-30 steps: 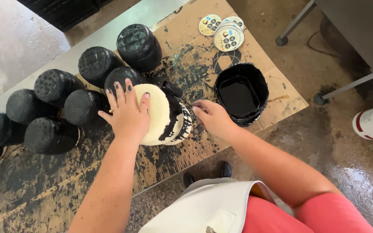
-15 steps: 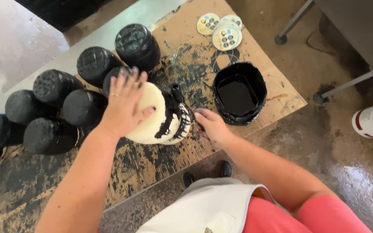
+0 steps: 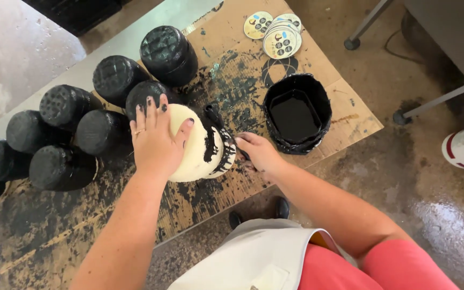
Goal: Applying a black protective coating to a cheese wheel using a brush
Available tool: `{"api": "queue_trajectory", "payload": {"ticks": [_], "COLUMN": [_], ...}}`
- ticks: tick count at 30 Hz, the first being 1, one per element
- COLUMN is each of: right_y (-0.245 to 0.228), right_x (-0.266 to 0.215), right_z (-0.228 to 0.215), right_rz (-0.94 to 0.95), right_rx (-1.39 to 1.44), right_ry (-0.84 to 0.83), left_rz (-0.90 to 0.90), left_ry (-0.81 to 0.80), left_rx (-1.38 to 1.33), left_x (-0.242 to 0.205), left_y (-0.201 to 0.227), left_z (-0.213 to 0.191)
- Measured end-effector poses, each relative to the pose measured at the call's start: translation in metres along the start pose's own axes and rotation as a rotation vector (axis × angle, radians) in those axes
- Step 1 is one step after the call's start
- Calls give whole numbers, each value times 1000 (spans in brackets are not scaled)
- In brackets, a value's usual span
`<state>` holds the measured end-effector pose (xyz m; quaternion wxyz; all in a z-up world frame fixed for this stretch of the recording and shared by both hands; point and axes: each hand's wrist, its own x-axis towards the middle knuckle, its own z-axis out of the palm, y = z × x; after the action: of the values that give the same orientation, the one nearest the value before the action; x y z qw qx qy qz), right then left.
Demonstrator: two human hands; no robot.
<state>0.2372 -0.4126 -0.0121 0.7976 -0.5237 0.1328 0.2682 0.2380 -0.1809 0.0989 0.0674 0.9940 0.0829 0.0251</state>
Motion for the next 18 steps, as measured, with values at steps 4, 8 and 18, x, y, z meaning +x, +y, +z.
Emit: {"api": "queue_trajectory", "payload": {"ticks": [4,8,18], "right_y": [-11,0,-6], "right_x": [-67,-50,-81], "right_z": [-12,-18,-3], "right_rz": [-103,-15,-132], "right_rx": [-330,-355,-515], "right_ry": [54,-13,-30], "left_rz": [-68,-67,-159], "left_ry": [-52,-49,-51], "left_rx": [-39,-69,-34], "left_x": [-1,-4,0], "left_y": [6,8,13], "left_z": [-10,-10,-7]}}
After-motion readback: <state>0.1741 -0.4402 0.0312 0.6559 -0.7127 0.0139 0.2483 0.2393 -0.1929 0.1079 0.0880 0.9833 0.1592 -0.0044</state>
